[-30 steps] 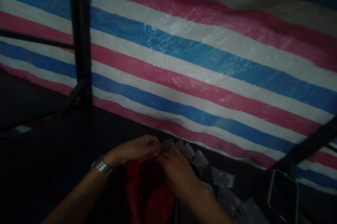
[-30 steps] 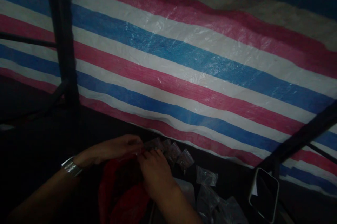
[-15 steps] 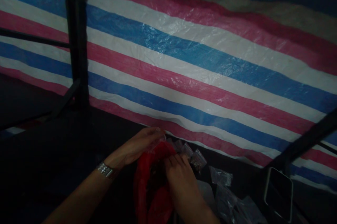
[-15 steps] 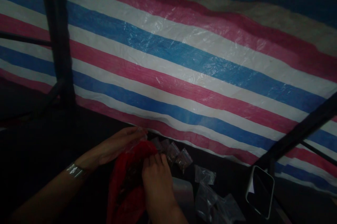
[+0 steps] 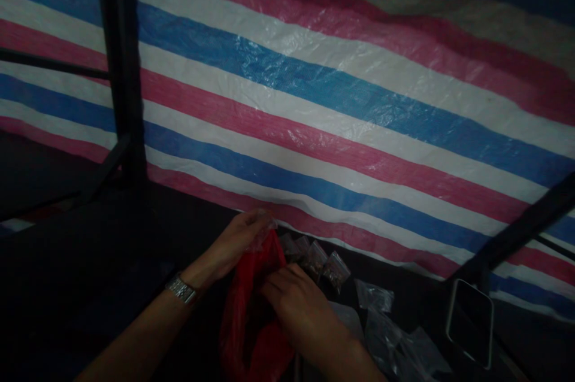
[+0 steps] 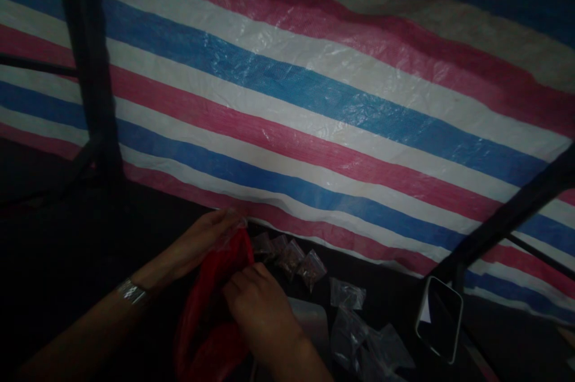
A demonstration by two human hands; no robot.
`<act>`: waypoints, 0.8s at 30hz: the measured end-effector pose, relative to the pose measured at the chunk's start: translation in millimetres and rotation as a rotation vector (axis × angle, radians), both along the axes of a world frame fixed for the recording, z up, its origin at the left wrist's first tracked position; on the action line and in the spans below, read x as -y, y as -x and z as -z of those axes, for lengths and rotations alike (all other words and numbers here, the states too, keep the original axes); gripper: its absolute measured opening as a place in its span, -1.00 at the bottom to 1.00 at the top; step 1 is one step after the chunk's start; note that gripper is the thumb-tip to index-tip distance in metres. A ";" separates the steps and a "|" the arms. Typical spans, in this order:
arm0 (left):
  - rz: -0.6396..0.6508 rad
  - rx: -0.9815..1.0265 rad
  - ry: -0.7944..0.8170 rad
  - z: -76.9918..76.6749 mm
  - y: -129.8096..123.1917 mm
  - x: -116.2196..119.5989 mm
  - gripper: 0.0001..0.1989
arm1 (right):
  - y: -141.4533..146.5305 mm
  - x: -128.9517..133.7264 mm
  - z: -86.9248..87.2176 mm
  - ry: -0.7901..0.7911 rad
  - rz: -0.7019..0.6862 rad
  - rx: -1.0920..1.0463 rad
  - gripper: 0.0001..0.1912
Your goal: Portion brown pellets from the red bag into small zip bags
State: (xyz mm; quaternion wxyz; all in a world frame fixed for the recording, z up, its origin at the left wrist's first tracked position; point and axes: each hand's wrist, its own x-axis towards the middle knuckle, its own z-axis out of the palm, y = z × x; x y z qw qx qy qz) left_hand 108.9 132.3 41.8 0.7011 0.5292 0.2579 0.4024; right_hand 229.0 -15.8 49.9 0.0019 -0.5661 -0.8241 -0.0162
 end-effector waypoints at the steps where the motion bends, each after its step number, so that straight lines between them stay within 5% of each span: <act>1: -0.009 -0.001 -0.007 0.4 -0.5 0.1 -0.55 | -0.7 1.2 0.6 0.004 0.001 -0.031 -0.72; 13: -0.062 0.004 -0.039 -0.1 -5.4 3.3 -0.54 | 11.8 2.8 6.9 0.079 0.063 -0.327 -0.60; 24: -0.106 -0.140 -0.320 -4.1 -0.2 -2.5 -0.58 | 6.2 -0.2 15.3 0.138 0.246 -1.341 -0.58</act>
